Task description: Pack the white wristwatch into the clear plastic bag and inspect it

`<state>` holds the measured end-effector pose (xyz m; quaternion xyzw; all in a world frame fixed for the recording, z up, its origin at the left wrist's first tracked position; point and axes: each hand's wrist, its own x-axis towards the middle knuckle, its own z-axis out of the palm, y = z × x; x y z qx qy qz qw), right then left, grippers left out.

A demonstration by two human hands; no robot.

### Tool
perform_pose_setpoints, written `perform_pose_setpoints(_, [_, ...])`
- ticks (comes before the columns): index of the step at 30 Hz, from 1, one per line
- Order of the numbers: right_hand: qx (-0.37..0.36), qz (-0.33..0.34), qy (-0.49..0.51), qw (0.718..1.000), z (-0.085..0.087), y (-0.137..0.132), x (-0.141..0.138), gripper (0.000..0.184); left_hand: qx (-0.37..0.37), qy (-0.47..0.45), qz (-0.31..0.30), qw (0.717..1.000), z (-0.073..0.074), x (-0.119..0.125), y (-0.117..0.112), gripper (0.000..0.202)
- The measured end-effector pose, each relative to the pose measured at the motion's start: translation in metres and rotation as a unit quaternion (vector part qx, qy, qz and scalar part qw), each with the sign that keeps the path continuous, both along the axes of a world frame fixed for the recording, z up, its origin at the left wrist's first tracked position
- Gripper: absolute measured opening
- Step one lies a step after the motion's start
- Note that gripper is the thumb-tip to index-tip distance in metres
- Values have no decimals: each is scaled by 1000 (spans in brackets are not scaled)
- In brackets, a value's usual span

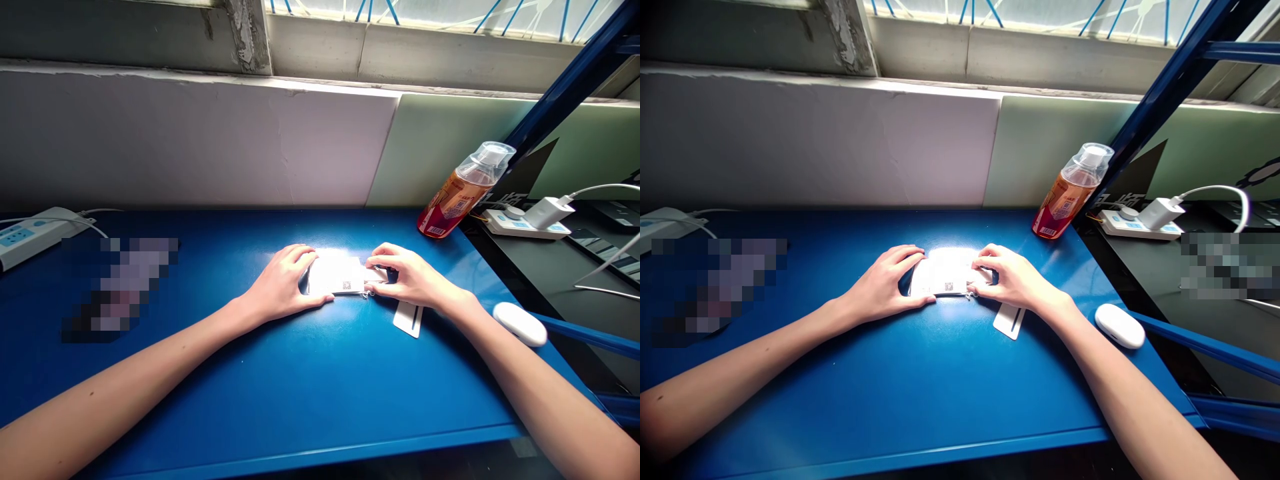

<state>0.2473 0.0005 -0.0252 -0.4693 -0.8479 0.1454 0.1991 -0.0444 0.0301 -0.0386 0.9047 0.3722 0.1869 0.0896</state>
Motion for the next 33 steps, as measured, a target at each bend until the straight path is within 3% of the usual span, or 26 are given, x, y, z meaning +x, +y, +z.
perform_pose_setpoints(6, [21, 19, -13, 1000, 11, 1, 11, 19, 2, 4, -1, 1000, 0, 0, -1, 81])
perform_pose_setpoints(23, [57, 32, 14, 998, -3, 4, 9, 36, 11, -1, -3, 1000, 0, 1, 0, 81])
perform_pose_setpoints(28, [80, 42, -27, 996, -7, 5, 12, 28, 14, -1, -4, 1000, -1, 0, 1, 81])
perform_pose_setpoints(33, [70, 39, -80, 994, 2, 5, 20, 12, 5, 0, 2, 1000, 1, 0, 1, 83])
